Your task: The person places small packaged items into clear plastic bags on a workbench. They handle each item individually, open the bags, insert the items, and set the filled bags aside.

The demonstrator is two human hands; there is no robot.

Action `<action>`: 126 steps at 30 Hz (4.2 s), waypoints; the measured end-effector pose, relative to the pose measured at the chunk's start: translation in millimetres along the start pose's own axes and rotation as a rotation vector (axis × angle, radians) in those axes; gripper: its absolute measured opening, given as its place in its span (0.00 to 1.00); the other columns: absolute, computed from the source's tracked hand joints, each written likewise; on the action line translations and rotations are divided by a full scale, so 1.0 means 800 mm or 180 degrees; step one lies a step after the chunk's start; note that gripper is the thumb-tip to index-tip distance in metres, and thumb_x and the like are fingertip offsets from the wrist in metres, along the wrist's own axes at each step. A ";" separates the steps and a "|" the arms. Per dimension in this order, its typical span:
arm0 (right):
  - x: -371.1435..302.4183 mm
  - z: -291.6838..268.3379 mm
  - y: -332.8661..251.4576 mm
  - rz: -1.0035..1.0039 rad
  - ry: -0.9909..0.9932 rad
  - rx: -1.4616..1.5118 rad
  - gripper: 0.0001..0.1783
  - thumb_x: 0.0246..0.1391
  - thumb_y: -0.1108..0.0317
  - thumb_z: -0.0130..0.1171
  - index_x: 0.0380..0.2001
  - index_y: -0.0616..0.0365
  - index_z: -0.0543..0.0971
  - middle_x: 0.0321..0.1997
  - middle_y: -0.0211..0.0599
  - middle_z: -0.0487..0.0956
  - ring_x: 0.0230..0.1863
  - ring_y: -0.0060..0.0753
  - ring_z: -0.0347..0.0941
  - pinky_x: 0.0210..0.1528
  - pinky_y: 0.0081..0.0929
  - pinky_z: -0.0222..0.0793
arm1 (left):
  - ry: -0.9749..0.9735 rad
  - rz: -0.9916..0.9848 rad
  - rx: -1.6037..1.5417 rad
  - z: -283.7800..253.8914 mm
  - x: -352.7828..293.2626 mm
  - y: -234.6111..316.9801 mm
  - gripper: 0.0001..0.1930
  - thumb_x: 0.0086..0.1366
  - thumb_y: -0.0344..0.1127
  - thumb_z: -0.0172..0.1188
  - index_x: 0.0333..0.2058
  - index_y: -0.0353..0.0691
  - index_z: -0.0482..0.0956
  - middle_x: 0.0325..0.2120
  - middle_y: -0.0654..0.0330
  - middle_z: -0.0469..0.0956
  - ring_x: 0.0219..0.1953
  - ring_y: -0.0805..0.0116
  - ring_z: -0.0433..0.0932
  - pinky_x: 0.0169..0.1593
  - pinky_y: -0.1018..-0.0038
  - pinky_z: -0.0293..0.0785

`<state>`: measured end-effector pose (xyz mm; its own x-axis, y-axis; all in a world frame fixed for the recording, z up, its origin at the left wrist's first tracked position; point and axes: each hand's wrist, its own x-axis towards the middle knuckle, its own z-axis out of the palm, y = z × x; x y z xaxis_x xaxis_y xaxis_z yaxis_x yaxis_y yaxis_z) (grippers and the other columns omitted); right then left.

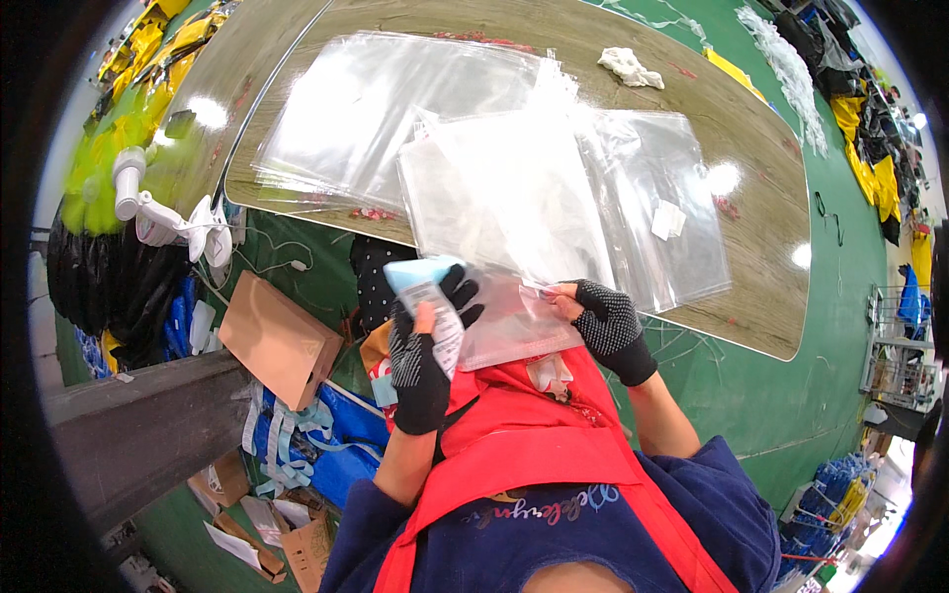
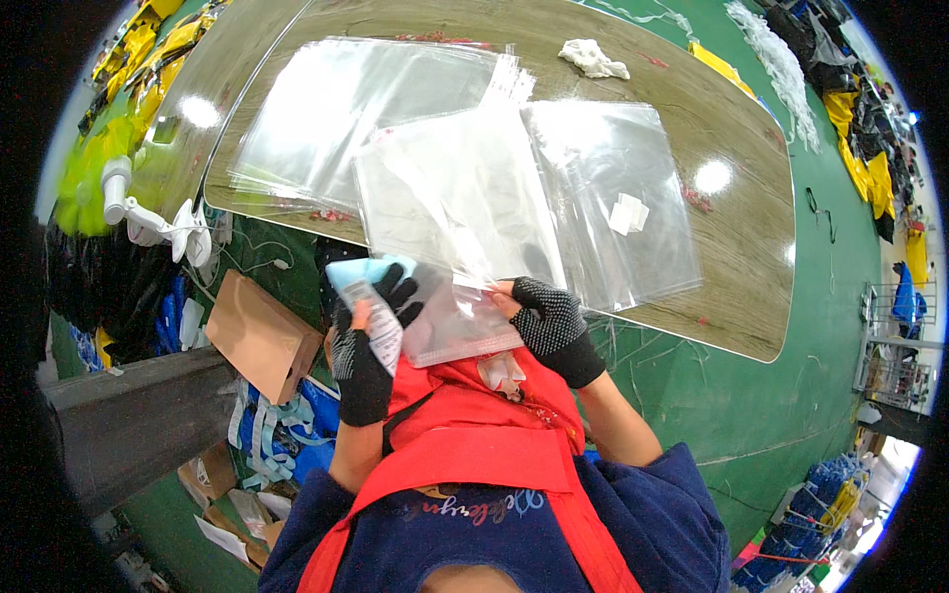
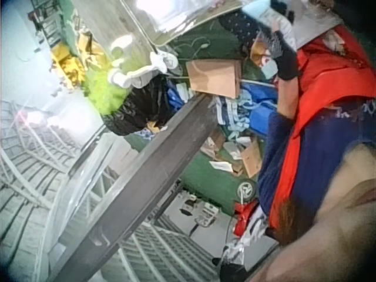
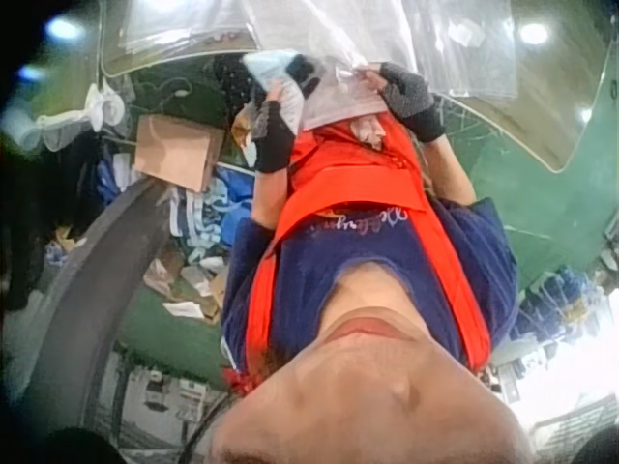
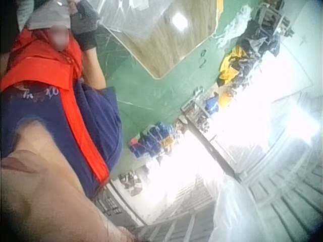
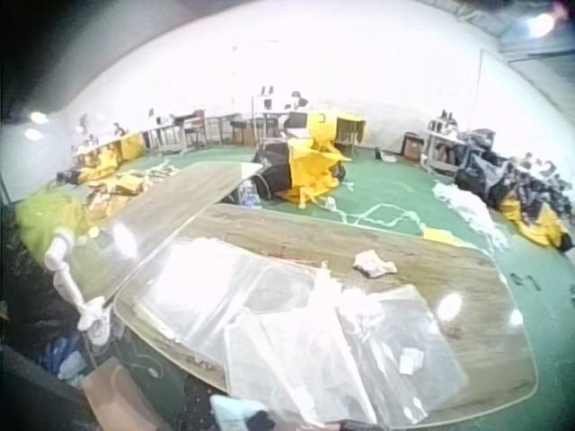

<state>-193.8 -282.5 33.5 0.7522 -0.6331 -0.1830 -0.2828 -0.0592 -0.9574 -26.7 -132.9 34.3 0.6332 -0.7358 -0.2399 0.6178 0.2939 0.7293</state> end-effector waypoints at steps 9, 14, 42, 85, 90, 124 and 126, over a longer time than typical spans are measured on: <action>-0.022 0.011 0.011 -0.0248 0.0519 -0.0979 0.12 0.49 0.74 0.55 0.39 0.61 0.78 0.34 0.41 0.79 0.34 0.37 0.75 0.39 0.29 0.69 | -0.0017 -0.0810 0.0082 0.018 -0.002 -0.004 0.16 0.66 0.35 0.47 0.51 0.37 0.68 0.40 0.62 0.73 0.40 0.76 0.73 0.42 0.79 0.70; -0.028 -0.096 0.069 -0.0039 0.2392 0.1200 0.10 0.54 0.64 0.58 0.29 0.60 0.75 0.25 0.29 0.74 0.27 0.21 0.69 0.34 0.20 0.68 | 0.0014 -0.0565 0.0311 0.006 0.008 -0.012 0.15 0.66 0.34 0.48 0.48 0.32 0.69 0.40 0.57 0.75 0.40 0.71 0.76 0.45 0.76 0.72; 0.035 0.049 -0.033 0.0081 -0.0910 0.1213 0.11 0.50 0.65 0.60 0.35 0.60 0.81 0.32 0.37 0.75 0.32 0.27 0.70 0.38 0.26 0.65 | -0.1074 -0.0152 0.4417 -0.078 -0.068 0.052 0.16 0.61 0.38 0.56 0.43 0.33 0.75 0.34 0.51 0.79 0.36 0.65 0.79 0.40 0.71 0.74; 0.019 0.050 -0.045 -0.1003 -0.1216 0.0154 0.12 0.51 0.60 0.57 0.34 0.54 0.82 0.36 0.41 0.79 0.39 0.40 0.75 0.42 0.30 0.70 | -0.0675 -0.0759 0.3176 -0.013 -0.071 0.029 0.17 0.63 0.37 0.53 0.46 0.31 0.73 0.35 0.52 0.79 0.39 0.69 0.77 0.44 0.75 0.72; 0.076 0.025 -0.014 -0.2216 0.1517 -0.1904 0.07 0.47 0.66 0.61 0.29 0.56 0.79 0.30 0.35 0.78 0.31 0.39 0.73 0.33 0.30 0.69 | 0.0510 -0.0939 0.2150 -0.128 -0.070 0.023 0.16 0.60 0.39 0.59 0.42 0.33 0.75 0.33 0.56 0.78 0.34 0.69 0.76 0.40 0.74 0.73; 0.014 0.032 0.003 -0.0054 0.0155 -0.0058 0.08 0.53 0.71 0.54 0.33 0.64 0.77 0.27 0.34 0.78 0.30 0.22 0.73 0.33 0.20 0.68 | -0.0067 -0.0235 0.0342 0.003 -0.008 0.010 0.18 0.67 0.35 0.48 0.51 0.30 0.65 0.43 0.56 0.72 0.44 0.66 0.73 0.49 0.73 0.70; 0.006 0.027 0.009 -0.0088 0.0407 0.0520 0.08 0.55 0.69 0.53 0.32 0.64 0.76 0.26 0.34 0.77 0.28 0.22 0.73 0.31 0.21 0.68 | -0.0167 -0.0613 0.0196 0.002 -0.004 -0.004 0.16 0.66 0.35 0.48 0.50 0.32 0.68 0.40 0.61 0.73 0.41 0.73 0.73 0.45 0.78 0.69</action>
<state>-179.2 -269.2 21.2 0.6737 -0.7263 -0.1362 -0.1550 0.0414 -0.9871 -31.2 -132.5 33.6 0.4800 -0.8061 -0.3462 0.6946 0.1081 0.7113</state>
